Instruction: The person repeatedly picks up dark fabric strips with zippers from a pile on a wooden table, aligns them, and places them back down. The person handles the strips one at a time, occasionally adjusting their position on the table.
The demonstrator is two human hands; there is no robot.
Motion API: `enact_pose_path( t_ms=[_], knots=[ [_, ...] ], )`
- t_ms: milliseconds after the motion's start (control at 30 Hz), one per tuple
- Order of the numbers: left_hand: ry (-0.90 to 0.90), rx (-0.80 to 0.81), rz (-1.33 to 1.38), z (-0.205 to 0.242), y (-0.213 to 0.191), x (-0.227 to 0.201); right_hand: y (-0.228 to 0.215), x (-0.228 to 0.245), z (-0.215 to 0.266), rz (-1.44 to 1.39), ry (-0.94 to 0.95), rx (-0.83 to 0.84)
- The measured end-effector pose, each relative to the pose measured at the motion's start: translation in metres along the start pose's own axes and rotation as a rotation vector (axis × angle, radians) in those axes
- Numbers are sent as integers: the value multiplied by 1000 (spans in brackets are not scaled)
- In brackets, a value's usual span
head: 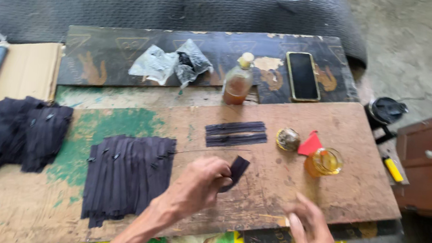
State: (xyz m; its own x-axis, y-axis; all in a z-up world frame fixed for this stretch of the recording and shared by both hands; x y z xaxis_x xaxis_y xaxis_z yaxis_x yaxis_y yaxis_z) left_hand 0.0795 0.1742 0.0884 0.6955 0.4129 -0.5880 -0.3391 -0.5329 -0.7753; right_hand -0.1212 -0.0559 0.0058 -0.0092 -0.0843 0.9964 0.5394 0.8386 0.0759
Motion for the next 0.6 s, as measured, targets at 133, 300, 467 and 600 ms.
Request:
enact_pose_path(
  t_ms=[133, 300, 467, 600],
  knots=[
    [56, 152, 82, -12, 37, -37, 44, 63, -40, 39, 104, 117],
    [-75, 298, 332, -20, 63, -54, 32, 62, -50, -30, 275, 57],
    [-354, 421, 811, -30, 104, -67, -34, 32, -55, -238, 208, -237],
    [-402, 469, 619, -44, 145, -73, -101, 19, -60, -90, 89, -299]
  ],
)
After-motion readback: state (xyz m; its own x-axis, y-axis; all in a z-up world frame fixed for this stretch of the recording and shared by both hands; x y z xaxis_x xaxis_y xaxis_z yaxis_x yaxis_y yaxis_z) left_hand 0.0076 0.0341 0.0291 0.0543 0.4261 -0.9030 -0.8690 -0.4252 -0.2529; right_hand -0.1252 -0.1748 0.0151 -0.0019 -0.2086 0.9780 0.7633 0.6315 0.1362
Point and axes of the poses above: each hand's wrist, its own z-axis away from the middle knuckle, its own y-axis out of the palm, x = y × z, the point moved 3 cm from there along -z, towards the middle knuckle, and after that the axes turned 14 degrees about -z, right-handed, at the moved point
